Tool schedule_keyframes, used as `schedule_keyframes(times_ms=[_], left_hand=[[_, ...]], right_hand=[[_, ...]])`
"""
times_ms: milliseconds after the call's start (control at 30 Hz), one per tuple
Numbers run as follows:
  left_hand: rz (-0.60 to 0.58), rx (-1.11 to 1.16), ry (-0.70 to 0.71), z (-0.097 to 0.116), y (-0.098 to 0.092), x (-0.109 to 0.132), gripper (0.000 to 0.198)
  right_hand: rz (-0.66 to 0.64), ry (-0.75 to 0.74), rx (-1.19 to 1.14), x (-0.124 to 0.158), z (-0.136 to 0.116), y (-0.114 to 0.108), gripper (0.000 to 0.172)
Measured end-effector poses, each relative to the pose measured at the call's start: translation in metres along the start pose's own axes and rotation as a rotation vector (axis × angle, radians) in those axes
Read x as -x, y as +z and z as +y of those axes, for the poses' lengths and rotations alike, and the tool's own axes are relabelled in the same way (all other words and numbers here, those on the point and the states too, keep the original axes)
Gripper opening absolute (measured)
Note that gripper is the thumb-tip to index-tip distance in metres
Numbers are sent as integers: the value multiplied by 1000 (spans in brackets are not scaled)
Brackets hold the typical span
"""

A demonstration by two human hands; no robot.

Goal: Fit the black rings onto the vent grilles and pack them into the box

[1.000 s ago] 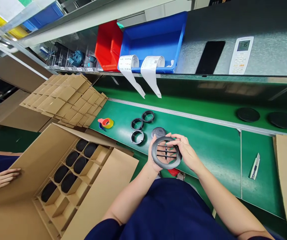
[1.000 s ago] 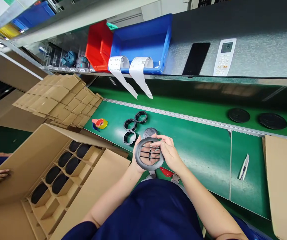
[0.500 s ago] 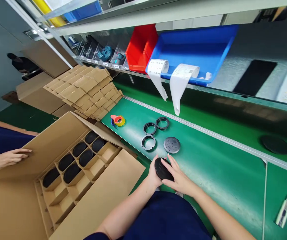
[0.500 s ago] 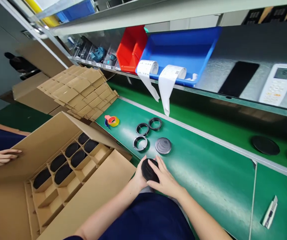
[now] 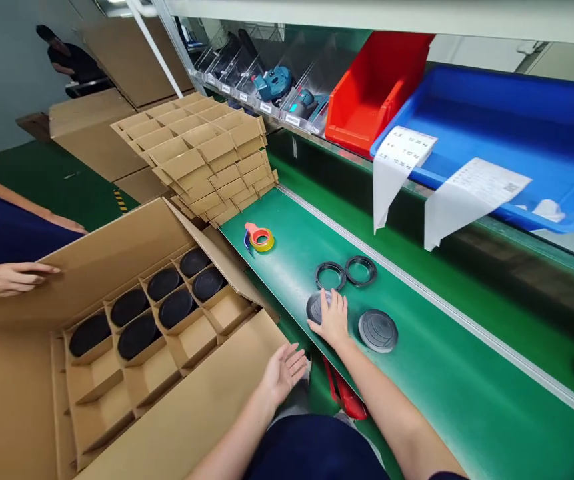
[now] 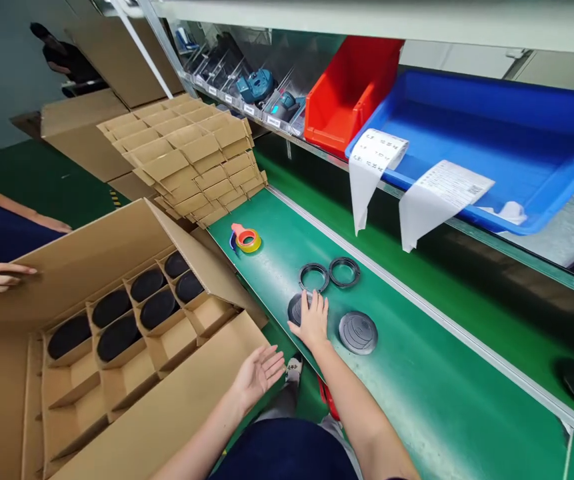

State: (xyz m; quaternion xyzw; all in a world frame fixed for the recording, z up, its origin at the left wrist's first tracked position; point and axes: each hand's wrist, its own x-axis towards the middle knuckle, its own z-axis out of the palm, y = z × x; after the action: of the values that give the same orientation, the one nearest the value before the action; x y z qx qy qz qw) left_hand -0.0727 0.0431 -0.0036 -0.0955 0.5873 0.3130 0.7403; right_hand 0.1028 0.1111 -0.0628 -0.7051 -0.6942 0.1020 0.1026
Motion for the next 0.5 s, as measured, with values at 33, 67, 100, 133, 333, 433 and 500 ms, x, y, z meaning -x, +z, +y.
schedule_keyframes(times_ms=[33,67,100,133,333,433,500], left_hand=[[15,9,-9,0,-8,-1,29],[29,16,-20,-1,-15,-3,27],[40,22,-31,-2,-21,-4,26],[49,25,-42,-3,-25,-5,25],[94,12,-25,3,-25,-14,14],[115,-34,17,13,-12,-20,12],[113,-105,40,17,-1,-24,13]], right_hand=[[-9,-5,17,6,1,7,99],[-18,-10,25,13,3,11,98],[-26,-16,24,20,5,13,98],[-35,-27,16,26,6,13,97],[20,-116,-94,8,-5,-20,82],[-30,-131,-128,-1,-12,-22,69],[-109,-109,-157,2,-14,-18,66]])
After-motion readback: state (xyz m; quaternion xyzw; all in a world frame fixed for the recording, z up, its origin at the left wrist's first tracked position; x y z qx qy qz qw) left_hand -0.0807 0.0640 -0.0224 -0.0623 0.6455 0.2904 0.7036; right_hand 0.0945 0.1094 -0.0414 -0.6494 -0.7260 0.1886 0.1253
